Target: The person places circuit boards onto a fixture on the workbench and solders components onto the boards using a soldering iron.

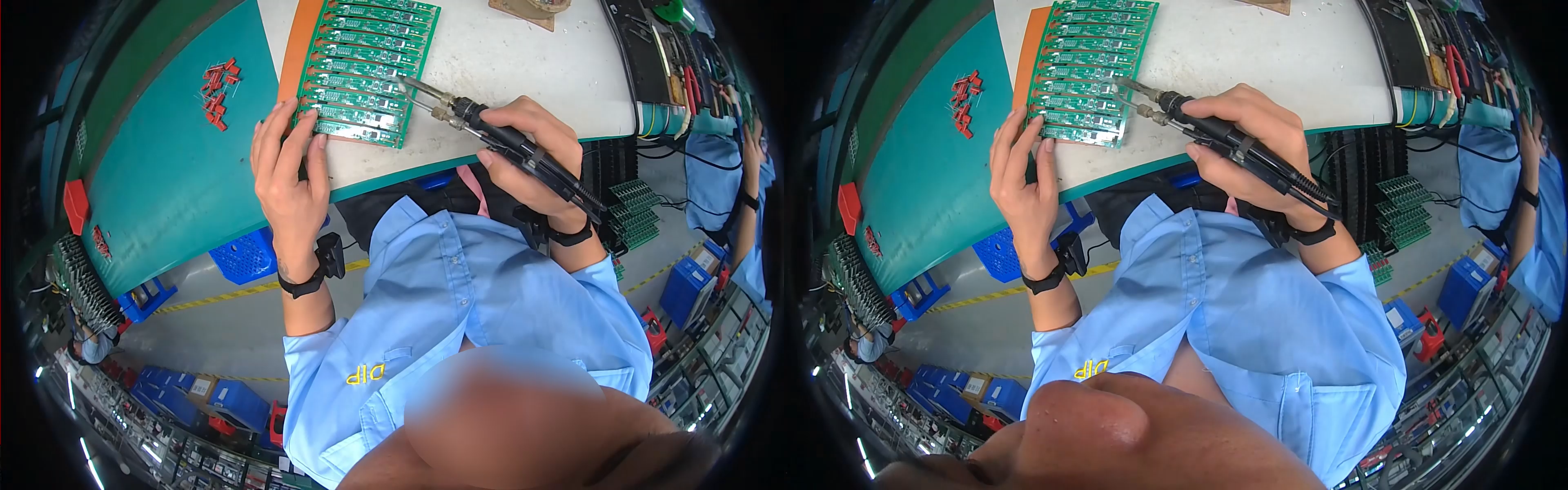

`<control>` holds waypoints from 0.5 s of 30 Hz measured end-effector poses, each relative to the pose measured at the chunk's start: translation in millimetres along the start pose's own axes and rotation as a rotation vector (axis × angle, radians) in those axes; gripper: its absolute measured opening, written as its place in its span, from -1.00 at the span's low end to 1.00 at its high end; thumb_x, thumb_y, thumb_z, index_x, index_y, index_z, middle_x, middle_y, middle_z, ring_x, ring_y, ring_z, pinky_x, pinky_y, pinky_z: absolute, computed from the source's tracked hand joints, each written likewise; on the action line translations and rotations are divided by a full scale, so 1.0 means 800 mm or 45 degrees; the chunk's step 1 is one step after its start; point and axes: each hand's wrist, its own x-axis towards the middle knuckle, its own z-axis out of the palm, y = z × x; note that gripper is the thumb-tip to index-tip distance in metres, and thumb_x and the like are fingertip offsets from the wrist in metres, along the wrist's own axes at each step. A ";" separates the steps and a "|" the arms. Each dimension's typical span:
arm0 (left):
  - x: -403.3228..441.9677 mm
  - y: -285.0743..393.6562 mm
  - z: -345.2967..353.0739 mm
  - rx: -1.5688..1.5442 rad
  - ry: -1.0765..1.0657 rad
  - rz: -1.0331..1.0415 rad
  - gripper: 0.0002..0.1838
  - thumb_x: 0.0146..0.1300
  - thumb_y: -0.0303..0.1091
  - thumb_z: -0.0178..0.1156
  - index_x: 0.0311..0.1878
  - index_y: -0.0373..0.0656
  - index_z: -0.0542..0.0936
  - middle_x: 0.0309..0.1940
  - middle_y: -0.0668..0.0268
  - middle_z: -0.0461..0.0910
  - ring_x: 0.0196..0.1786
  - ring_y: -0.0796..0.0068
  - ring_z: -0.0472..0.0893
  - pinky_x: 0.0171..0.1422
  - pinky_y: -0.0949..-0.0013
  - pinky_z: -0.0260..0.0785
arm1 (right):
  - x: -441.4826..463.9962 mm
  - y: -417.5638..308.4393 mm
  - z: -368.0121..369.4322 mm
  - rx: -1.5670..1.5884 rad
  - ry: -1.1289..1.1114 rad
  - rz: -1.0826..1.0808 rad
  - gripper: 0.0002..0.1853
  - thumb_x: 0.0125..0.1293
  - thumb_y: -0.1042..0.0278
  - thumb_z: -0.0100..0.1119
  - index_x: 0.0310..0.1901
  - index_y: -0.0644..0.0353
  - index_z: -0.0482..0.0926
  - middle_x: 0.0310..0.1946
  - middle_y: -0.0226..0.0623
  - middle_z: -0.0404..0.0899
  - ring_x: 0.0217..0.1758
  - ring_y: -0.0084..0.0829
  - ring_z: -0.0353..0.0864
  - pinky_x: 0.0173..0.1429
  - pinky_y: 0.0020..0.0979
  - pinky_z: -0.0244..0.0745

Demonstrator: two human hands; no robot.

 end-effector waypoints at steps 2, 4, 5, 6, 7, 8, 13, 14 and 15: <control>0.000 0.001 0.000 0.008 -0.004 0.004 -0.71 0.31 -0.50 0.38 0.10 -0.20 0.77 0.23 0.09 0.69 0.35 0.03 0.64 0.55 -0.12 0.35 | -0.001 0.001 -0.002 0.007 0.031 -0.010 -0.57 0.13 0.63 0.48 0.08 0.39 0.67 -0.17 -0.08 0.73 -0.19 -0.33 0.71 -0.08 -0.40 0.57; 0.001 0.000 0.000 0.007 -0.004 0.007 -0.71 0.31 -0.51 0.38 0.09 -0.21 0.77 0.23 0.09 0.69 0.35 0.03 0.64 0.55 -0.11 0.35 | 0.000 0.002 -0.004 0.006 0.052 -0.015 -0.57 0.13 0.63 0.48 0.08 0.39 0.67 -0.17 -0.08 0.73 -0.19 -0.33 0.71 -0.08 -0.40 0.57; 0.000 -0.001 0.000 0.008 -0.006 0.006 -0.71 0.31 -0.51 0.38 0.09 -0.21 0.77 0.23 0.09 0.69 0.34 0.02 0.64 0.56 -0.11 0.35 | 0.002 0.003 -0.004 -0.002 0.052 -0.017 -0.57 0.13 0.63 0.47 0.08 0.39 0.67 -0.17 -0.08 0.73 -0.19 -0.33 0.71 -0.08 -0.40 0.57; 0.000 -0.001 0.000 0.010 -0.008 0.003 -0.71 0.30 -0.51 0.38 0.09 -0.21 0.77 0.23 0.09 0.69 0.34 0.02 0.64 0.56 -0.11 0.35 | 0.003 0.005 -0.004 -0.007 0.051 -0.019 -0.57 0.13 0.63 0.47 0.08 0.39 0.67 -0.17 -0.08 0.73 -0.19 -0.33 0.72 -0.08 -0.40 0.57; 0.000 0.000 -0.001 0.012 -0.009 0.003 -0.71 0.30 -0.51 0.38 0.09 -0.21 0.77 0.23 0.09 0.69 0.34 0.02 0.64 0.56 -0.11 0.35 | 0.004 0.005 -0.003 -0.010 0.048 -0.022 -0.56 0.13 0.63 0.47 0.09 0.39 0.66 -0.17 -0.08 0.73 -0.19 -0.33 0.72 -0.08 -0.40 0.57; 0.000 0.000 -0.001 0.015 -0.010 0.007 -0.71 0.30 -0.51 0.38 0.09 -0.21 0.77 0.23 0.09 0.69 0.34 0.02 0.64 0.56 -0.11 0.35 | 0.005 0.006 -0.002 -0.008 0.048 -0.022 -0.56 0.13 0.63 0.47 0.09 0.39 0.66 -0.17 -0.08 0.73 -0.19 -0.33 0.72 -0.08 -0.40 0.57; 0.000 0.001 -0.001 0.019 -0.009 0.007 -0.71 0.29 -0.52 0.38 0.08 -0.22 0.77 0.23 0.08 0.69 0.34 0.01 0.65 0.56 -0.11 0.35 | 0.008 0.008 0.000 -0.011 0.046 -0.018 -0.57 0.13 0.64 0.47 0.09 0.39 0.66 -0.17 -0.08 0.73 -0.17 -0.32 0.73 -0.07 -0.40 0.58; 0.000 0.001 -0.001 0.020 -0.006 0.005 -0.71 0.29 -0.53 0.38 0.08 -0.22 0.77 0.23 0.08 0.69 0.34 0.01 0.65 0.56 -0.11 0.35 | 0.008 0.008 0.000 -0.012 0.046 -0.016 -0.57 0.13 0.64 0.47 0.09 0.38 0.66 -0.17 -0.08 0.73 -0.17 -0.32 0.73 -0.06 -0.40 0.59; 0.001 0.000 -0.001 0.020 -0.005 0.005 -0.71 0.29 -0.53 0.38 0.08 -0.22 0.77 0.23 0.08 0.69 0.34 0.01 0.65 0.56 -0.11 0.35 | 0.009 0.009 0.000 -0.014 0.045 -0.014 -0.57 0.13 0.64 0.47 0.09 0.38 0.66 -0.17 -0.08 0.73 -0.17 -0.32 0.73 -0.06 -0.40 0.59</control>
